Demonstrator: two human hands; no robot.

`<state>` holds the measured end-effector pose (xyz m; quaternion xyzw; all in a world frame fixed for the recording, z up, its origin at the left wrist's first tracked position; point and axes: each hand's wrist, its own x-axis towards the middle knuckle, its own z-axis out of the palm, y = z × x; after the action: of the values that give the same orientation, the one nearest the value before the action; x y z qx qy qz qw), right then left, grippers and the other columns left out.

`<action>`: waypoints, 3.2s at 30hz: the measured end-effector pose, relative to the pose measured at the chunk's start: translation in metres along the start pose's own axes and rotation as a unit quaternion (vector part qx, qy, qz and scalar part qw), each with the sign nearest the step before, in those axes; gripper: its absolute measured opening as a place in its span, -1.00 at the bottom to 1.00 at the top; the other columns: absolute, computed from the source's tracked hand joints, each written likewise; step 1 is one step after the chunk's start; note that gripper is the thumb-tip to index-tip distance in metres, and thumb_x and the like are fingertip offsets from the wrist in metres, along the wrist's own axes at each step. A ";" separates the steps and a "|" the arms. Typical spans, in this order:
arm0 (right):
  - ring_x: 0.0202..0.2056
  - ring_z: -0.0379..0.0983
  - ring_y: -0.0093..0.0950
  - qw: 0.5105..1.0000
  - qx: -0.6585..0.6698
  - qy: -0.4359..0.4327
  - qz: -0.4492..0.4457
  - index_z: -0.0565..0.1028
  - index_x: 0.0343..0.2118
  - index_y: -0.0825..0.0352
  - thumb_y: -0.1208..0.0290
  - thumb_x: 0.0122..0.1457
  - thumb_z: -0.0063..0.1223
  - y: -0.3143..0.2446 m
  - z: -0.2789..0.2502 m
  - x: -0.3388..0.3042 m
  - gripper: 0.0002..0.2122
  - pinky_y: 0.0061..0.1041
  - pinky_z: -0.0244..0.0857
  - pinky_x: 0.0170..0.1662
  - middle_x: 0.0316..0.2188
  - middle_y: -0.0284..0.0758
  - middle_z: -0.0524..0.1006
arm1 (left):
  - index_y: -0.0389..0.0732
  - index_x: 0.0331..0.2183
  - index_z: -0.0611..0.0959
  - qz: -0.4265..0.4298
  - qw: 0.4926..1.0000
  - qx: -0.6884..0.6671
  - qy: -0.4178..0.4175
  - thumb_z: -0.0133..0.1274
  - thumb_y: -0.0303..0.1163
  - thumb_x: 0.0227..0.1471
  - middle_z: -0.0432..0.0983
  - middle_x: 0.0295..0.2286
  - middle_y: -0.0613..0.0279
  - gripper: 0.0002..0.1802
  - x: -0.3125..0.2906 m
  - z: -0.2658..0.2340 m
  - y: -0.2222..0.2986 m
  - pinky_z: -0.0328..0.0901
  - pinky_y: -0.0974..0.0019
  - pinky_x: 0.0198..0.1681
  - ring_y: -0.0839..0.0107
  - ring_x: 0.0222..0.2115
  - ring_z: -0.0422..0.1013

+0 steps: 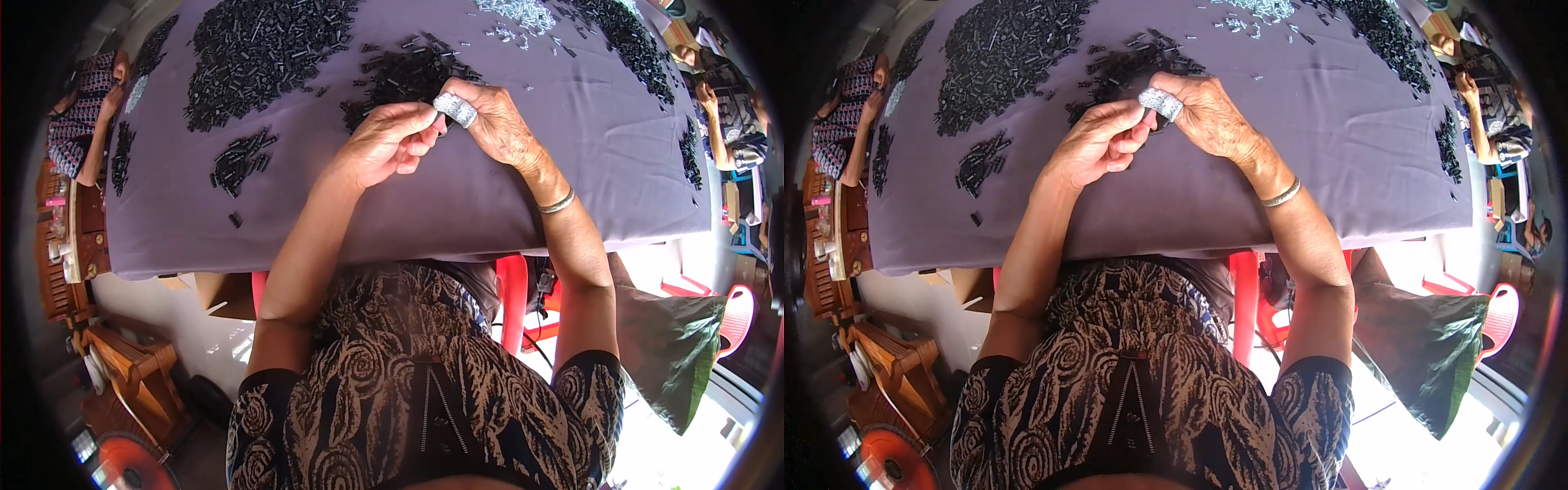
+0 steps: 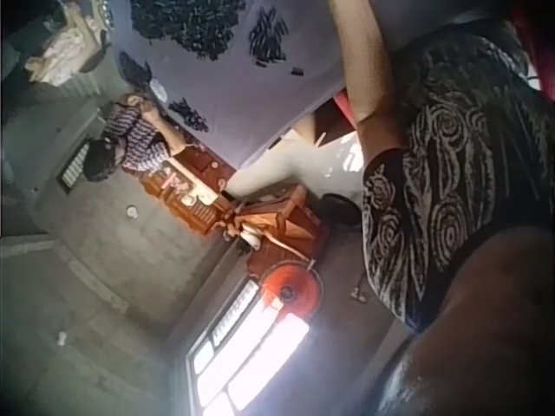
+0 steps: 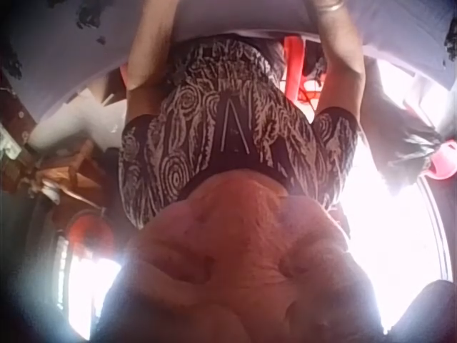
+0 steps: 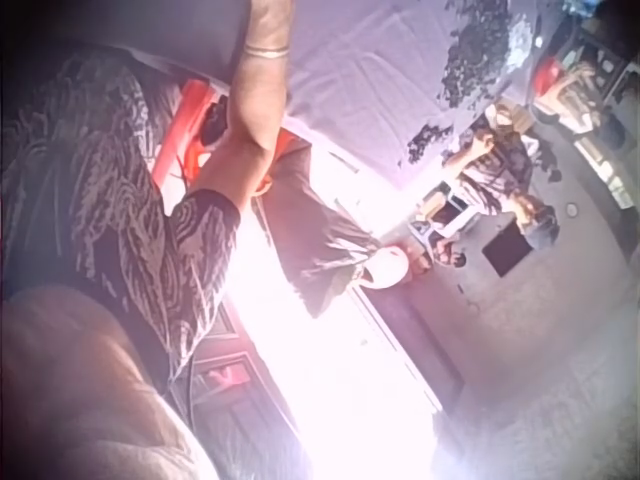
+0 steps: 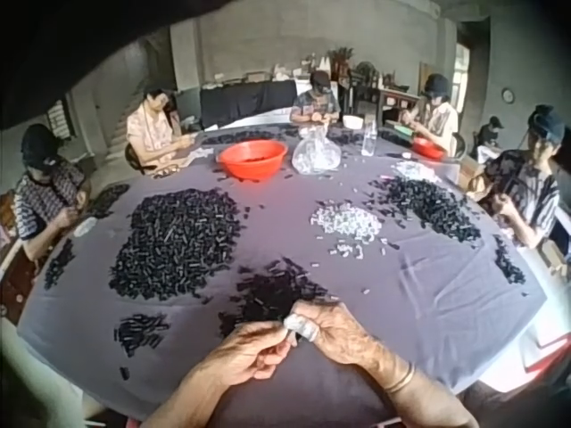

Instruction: Sorting and picking small black and white components on a table in a workshop.

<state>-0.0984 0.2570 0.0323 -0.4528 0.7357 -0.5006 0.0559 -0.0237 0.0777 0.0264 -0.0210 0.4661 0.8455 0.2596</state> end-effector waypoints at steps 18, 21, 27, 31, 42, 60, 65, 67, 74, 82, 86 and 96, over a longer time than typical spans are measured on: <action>-0.56 0.29 -0.40 0.996 -0.049 0.046 0.064 0.40 -0.36 0.35 0.43 0.15 -0.11 0.002 0.007 0.001 -0.89 -0.49 0.27 -0.37 -0.61 -0.24 0.40 | -0.30 -0.39 0.57 0.320 0.848 0.355 0.229 -0.02 -0.42 0.07 0.38 -0.66 0.38 -0.86 0.016 0.017 -0.025 0.15 0.56 -0.70 0.69 -0.72 0.22; -0.58 0.29 -0.49 0.997 -0.030 0.051 0.048 0.41 -0.37 0.34 0.37 0.16 -0.11 0.002 0.005 0.001 -0.86 -0.51 0.25 -0.41 -0.64 -0.31 0.40 | -0.33 -0.34 0.57 0.235 0.908 0.276 0.209 0.03 -0.45 0.03 0.43 -0.59 0.31 -0.85 0.018 0.014 -0.023 0.25 0.52 -0.64 0.64 -0.67 0.31; -0.72 -0.05 -0.73 0.975 0.120 0.096 0.161 0.40 -0.47 0.33 -0.09 0.18 -0.36 0.002 -0.003 -0.001 -0.50 -0.69 -0.11 -0.66 -0.80 -0.57 0.09 | -0.33 -0.31 0.58 0.273 0.940 0.121 0.166 0.11 -0.46 -0.04 0.35 -0.50 0.37 -0.80 0.017 0.016 -0.018 0.24 0.58 -0.63 0.61 -0.54 0.34; -0.71 -0.08 -0.75 0.939 0.258 0.029 0.224 0.33 -0.51 0.31 -0.33 0.07 -0.50 0.000 -0.005 -0.002 -0.35 -0.71 -0.20 -0.70 -0.75 -0.56 0.09 | -0.34 -0.30 0.58 0.313 0.924 0.151 0.157 0.12 -0.47 -0.04 0.33 -0.45 0.35 -0.79 0.020 0.009 -0.023 0.27 0.55 -0.50 0.60 -0.49 0.33; -0.72 -0.12 -0.79 0.807 0.519 -0.103 0.262 0.18 -0.69 0.17 -0.05 0.11 -0.16 0.003 0.006 -0.008 -0.58 -0.77 -0.32 -0.71 -0.76 -0.62 0.02 | -0.34 -0.29 0.59 0.407 0.886 0.179 0.133 0.10 -0.47 -0.02 0.26 -0.22 0.31 -0.80 0.024 0.020 -0.031 0.23 0.48 -0.16 0.54 -0.23 0.29; -0.74 -0.11 -0.71 0.710 0.648 -0.093 0.260 0.15 -0.72 0.13 -0.07 -0.02 0.00 -0.001 0.026 -0.008 -0.57 -0.71 -0.27 -0.72 -0.77 -0.59 0.01 | -0.26 -0.09 0.46 0.315 0.944 0.097 0.033 -0.22 -0.19 0.17 0.34 -0.35 0.41 -0.60 0.016 0.028 -0.021 0.14 0.51 -0.16 0.68 -0.35 0.22; -0.73 -0.12 -0.75 0.716 0.639 -0.075 0.272 0.11 -0.77 0.11 -0.02 0.05 -0.05 -0.009 0.030 -0.009 -0.56 -0.73 -0.28 -0.71 -0.76 -0.61 0.04 | -0.26 -0.16 0.52 0.309 0.947 0.071 0.058 -0.07 -0.31 0.12 0.35 -0.41 0.44 -0.71 0.015 0.030 -0.025 0.20 0.61 -0.35 0.72 -0.46 0.23; -0.73 -0.11 -0.75 0.708 0.648 -0.070 0.273 0.11 -0.77 0.11 -0.02 0.05 -0.04 -0.006 0.034 -0.012 -0.56 -0.72 -0.28 -0.71 -0.76 -0.61 0.05 | -0.30 -0.20 0.55 0.311 0.944 0.049 0.098 -0.06 -0.35 0.11 0.37 -0.40 0.42 -0.74 0.015 0.032 -0.028 0.21 0.62 -0.37 0.71 -0.47 0.24; -0.73 -0.07 -0.72 0.681 0.673 -0.064 0.283 0.13 -0.73 0.11 -0.02 -0.05 0.06 -0.002 0.037 -0.014 -0.58 -0.71 -0.26 -0.70 -0.76 -0.59 0.04 | -0.33 -0.23 0.56 0.332 0.933 0.064 0.124 -0.06 -0.37 0.11 0.39 -0.36 0.39 -0.75 0.017 0.029 -0.035 0.23 0.60 -0.34 0.68 -0.45 0.29; -0.72 -0.09 -0.76 0.709 0.657 -0.044 0.252 0.17 -0.71 0.12 -0.05 0.10 -0.17 -0.005 0.027 -0.007 -0.60 -0.74 -0.28 -0.71 -0.76 -0.62 0.05 | -0.38 -0.28 0.55 0.398 0.900 0.136 0.116 0.02 -0.55 0.01 0.37 -0.32 0.27 -0.82 0.017 0.031 -0.021 0.30 0.52 -0.25 0.60 -0.39 0.37; -0.72 -0.10 -0.78 0.765 0.582 -0.097 0.257 0.21 -0.68 0.16 -0.02 0.14 -0.20 0.001 0.017 -0.003 -0.60 -0.77 -0.29 -0.72 -0.76 -0.62 0.05 | -0.41 -0.29 0.55 0.446 0.842 0.254 0.163 0.05 -0.60 -0.03 0.37 -0.28 0.22 -0.82 0.008 0.024 -0.014 0.32 0.47 -0.20 0.51 -0.34 0.40; -0.60 0.22 -0.76 0.964 0.173 -0.118 0.166 0.52 -0.51 0.31 0.36 -0.03 0.21 0.000 -0.041 -0.005 -0.86 -0.73 0.08 -0.57 -0.67 -0.58 0.36 | -0.31 -0.34 0.59 0.266 0.656 0.628 0.323 0.15 -0.57 -0.17 0.31 -0.57 0.17 -0.78 -0.104 -0.026 0.021 0.22 0.41 -0.50 0.40 -0.60 0.29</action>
<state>-0.1169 0.2889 0.0506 -0.3637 0.6912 -0.5464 0.3023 0.0507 0.0046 0.0574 -0.0003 0.9264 0.3240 -0.1920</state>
